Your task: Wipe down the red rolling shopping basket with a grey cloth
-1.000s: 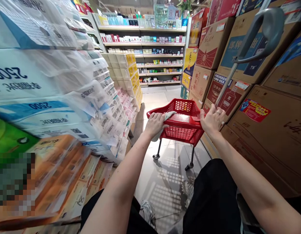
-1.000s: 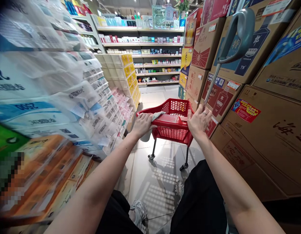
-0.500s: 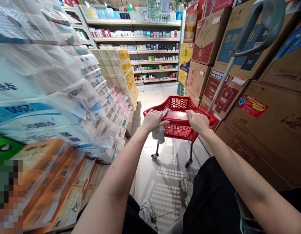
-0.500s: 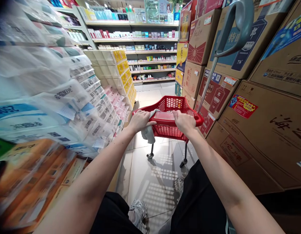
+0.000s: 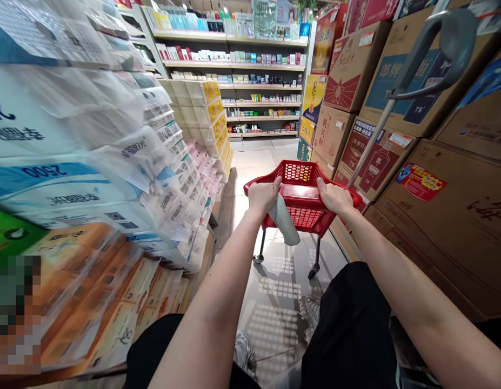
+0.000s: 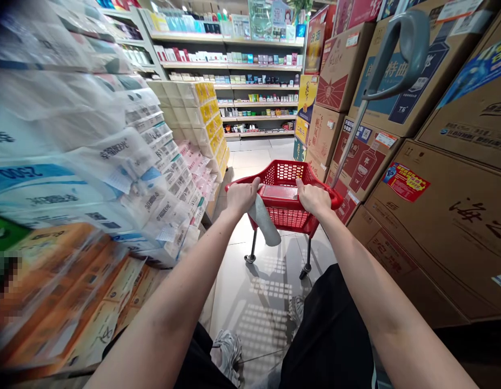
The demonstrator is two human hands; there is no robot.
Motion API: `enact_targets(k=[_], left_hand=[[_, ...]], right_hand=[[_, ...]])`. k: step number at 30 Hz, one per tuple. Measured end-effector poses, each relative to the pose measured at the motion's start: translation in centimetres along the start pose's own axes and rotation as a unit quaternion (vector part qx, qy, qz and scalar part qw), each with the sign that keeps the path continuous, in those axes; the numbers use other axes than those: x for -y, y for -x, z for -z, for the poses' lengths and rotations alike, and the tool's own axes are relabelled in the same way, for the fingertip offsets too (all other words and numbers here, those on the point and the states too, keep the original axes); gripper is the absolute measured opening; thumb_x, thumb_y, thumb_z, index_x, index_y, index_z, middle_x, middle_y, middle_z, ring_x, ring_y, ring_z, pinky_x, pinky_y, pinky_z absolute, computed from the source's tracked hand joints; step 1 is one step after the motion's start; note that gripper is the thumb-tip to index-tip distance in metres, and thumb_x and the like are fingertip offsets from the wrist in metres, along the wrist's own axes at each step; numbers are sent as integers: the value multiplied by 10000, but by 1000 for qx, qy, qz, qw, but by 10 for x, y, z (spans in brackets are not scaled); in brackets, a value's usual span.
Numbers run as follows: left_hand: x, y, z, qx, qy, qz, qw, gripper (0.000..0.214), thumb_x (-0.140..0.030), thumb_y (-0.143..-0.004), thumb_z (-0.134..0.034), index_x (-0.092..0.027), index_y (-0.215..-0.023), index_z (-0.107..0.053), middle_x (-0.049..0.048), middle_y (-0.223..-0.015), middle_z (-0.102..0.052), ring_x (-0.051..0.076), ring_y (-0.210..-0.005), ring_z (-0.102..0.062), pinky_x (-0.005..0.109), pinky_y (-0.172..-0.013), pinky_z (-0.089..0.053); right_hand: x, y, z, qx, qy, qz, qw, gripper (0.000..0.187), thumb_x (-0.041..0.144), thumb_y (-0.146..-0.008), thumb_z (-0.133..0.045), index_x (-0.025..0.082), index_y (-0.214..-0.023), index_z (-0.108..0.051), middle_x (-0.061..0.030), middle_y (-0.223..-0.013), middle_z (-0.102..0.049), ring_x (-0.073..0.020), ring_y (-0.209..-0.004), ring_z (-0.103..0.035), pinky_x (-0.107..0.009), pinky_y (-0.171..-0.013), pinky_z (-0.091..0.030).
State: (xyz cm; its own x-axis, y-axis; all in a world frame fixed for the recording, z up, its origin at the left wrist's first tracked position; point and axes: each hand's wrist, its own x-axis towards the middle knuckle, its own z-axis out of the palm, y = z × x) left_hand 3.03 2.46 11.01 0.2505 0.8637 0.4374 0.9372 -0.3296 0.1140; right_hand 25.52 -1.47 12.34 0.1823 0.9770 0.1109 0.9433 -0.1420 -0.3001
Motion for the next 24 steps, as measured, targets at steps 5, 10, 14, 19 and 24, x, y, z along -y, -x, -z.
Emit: enact_targets(k=[5,10,14,19,24], left_hand=[[4,44,-2,-99,27,-128,986,497,-489,-889,-382,-141,-1224,-501,155,-1196,-552,289,-1179,-445,475,-1033,-272],[39,42,9,-9,14,-303,953,647,-373,-826,-534,-128,-1387,-327,160,-1377,-422,292,-1291,-352,459,-1079,-254],[50,19,17,42,50,-260,963,394,-329,-917,-371,-189,-1267,-486,96,-1256,-557,216,-1159,-502,352,-976,-380],[49,-10,34,65,85,-80,991,426,-469,-919,-309,-204,-939,-641,38,-877,-682,180,-816,-619,259,-711,-445],[53,-47,79,-160,12,130,979,507,-536,-916,-275,-166,-895,-621,86,-838,-658,220,-870,-601,285,-725,-421]], right_hand=[[-4,1,-3,-38,15,-2,999,869,648,-876,-4,121,-900,-694,-210,-944,-684,-298,-977,-631,-396,-864,-405],[-12,1,-3,-44,21,19,999,859,635,-884,-7,125,-896,-698,-200,-925,-690,-291,-955,-639,-389,-856,-410],[-8,-2,-4,-46,19,30,998,855,641,-879,-11,134,-898,-699,-194,-915,-691,-302,-916,-646,-399,-825,-424],[-3,-7,-6,-54,20,33,998,852,622,-888,-3,136,-882,-702,-193,-905,-691,-302,-908,-646,-400,-820,-427],[-6,-11,-7,-53,21,33,998,834,636,-885,-24,151,-898,-703,-175,-896,-697,-278,-928,-644,-373,-843,-421]])
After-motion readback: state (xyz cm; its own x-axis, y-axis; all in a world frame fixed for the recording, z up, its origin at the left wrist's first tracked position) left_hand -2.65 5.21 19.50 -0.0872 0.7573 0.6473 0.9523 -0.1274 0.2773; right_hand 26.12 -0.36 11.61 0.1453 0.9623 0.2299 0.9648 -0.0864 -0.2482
